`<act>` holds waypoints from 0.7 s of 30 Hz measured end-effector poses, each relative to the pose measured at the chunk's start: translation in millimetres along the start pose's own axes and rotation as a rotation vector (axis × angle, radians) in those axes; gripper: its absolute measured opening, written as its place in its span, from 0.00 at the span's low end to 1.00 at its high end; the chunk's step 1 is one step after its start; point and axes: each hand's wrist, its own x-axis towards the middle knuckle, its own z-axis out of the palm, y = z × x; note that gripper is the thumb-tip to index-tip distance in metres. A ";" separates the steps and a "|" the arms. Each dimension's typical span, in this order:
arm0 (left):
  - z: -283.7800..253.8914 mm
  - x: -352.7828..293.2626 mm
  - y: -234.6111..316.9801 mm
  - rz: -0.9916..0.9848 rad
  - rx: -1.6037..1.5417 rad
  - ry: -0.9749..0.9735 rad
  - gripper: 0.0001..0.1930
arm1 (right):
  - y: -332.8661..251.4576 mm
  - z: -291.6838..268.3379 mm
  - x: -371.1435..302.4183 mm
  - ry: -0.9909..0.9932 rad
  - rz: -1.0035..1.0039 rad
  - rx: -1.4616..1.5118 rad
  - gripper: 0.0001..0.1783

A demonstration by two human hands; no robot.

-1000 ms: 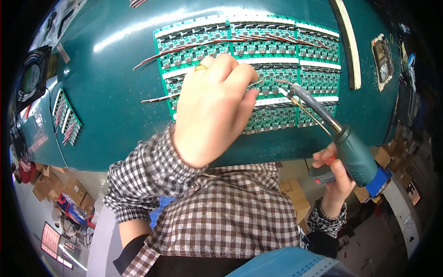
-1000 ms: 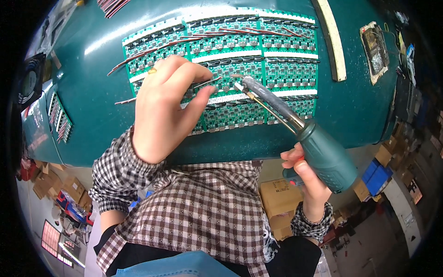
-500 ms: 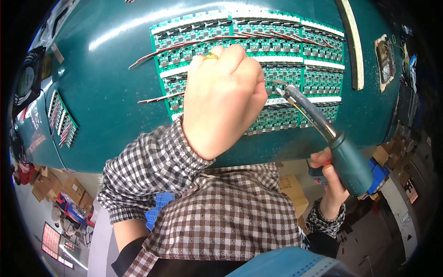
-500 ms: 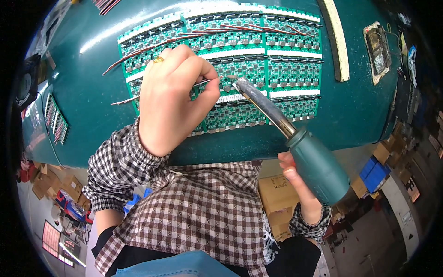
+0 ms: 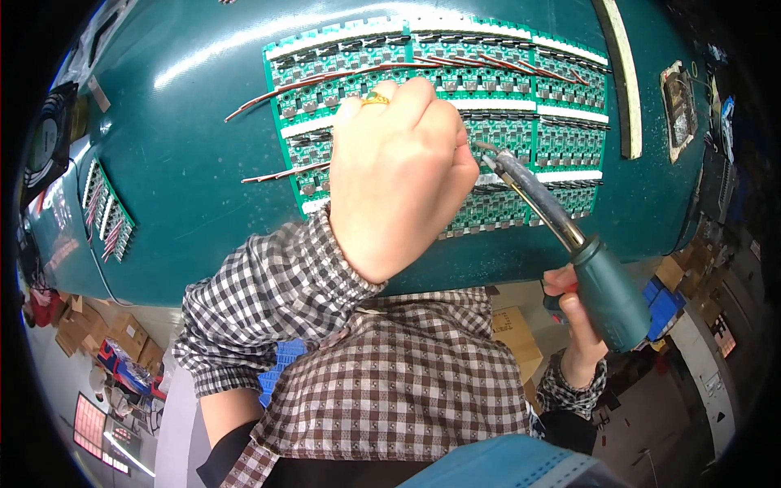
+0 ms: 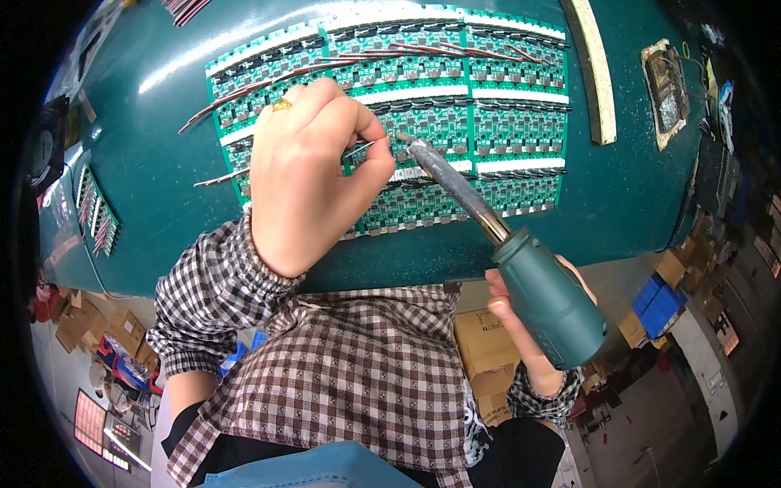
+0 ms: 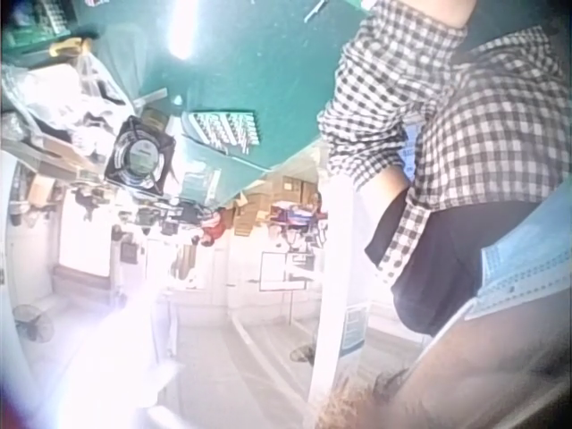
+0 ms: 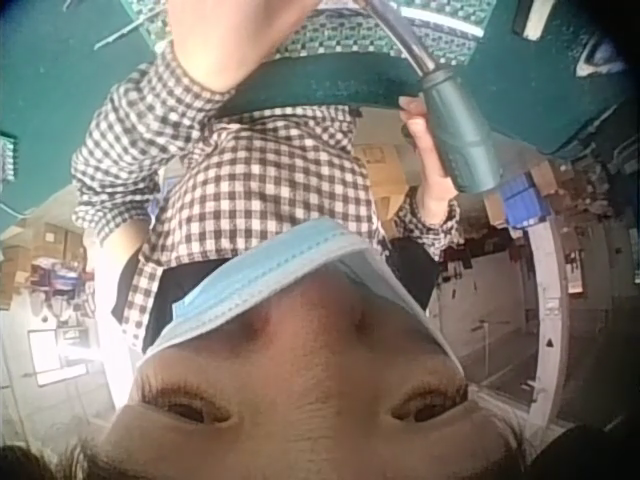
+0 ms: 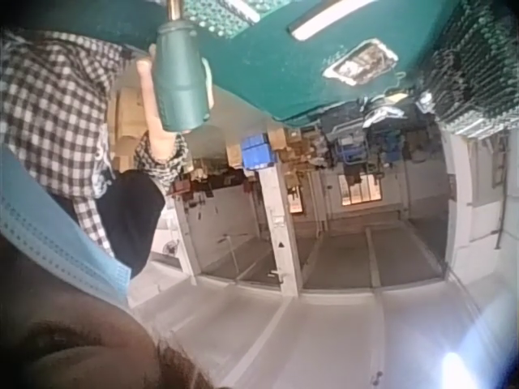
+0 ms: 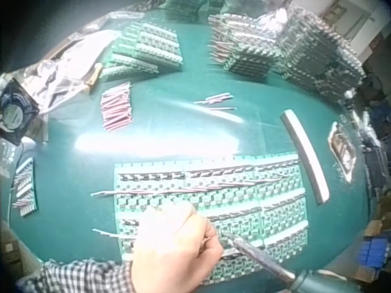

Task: The person places wires onto circuit boards by hand and solders them in place using a soldering iron.

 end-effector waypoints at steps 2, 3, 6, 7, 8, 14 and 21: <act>2.3 -0.6 -0.7 0.003 0.001 0.024 0.08 | -0.9 1.5 0.0 0.010 -0.003 0.008 0.30; 2.3 -0.3 -0.3 0.003 0.001 0.024 0.08 | -1.4 2.4 -0.1 0.021 -0.005 0.017 0.30; 1.7 0.2 0.7 -0.003 0.011 0.018 0.08 | -2.2 3.9 -0.2 0.034 -0.004 0.035 0.30; 1.7 0.2 0.7 -0.005 0.015 0.014 0.08 | -2.9 3.9 0.1 0.034 -0.004 0.035 0.30; 1.6 0.2 0.6 -0.006 0.018 0.011 0.08 | -3.7 3.8 0.6 0.027 -0.009 0.025 0.29; 1.6 -0.3 0.7 -0.012 0.017 0.007 0.08 | -6.1 3.6 2.5 0.012 -0.016 0.001 0.27; 1.4 -0.4 1.1 -0.008 0.014 0.004 0.08 | -5.1 4.6 1.3 0.027 -0.011 0.011 0.27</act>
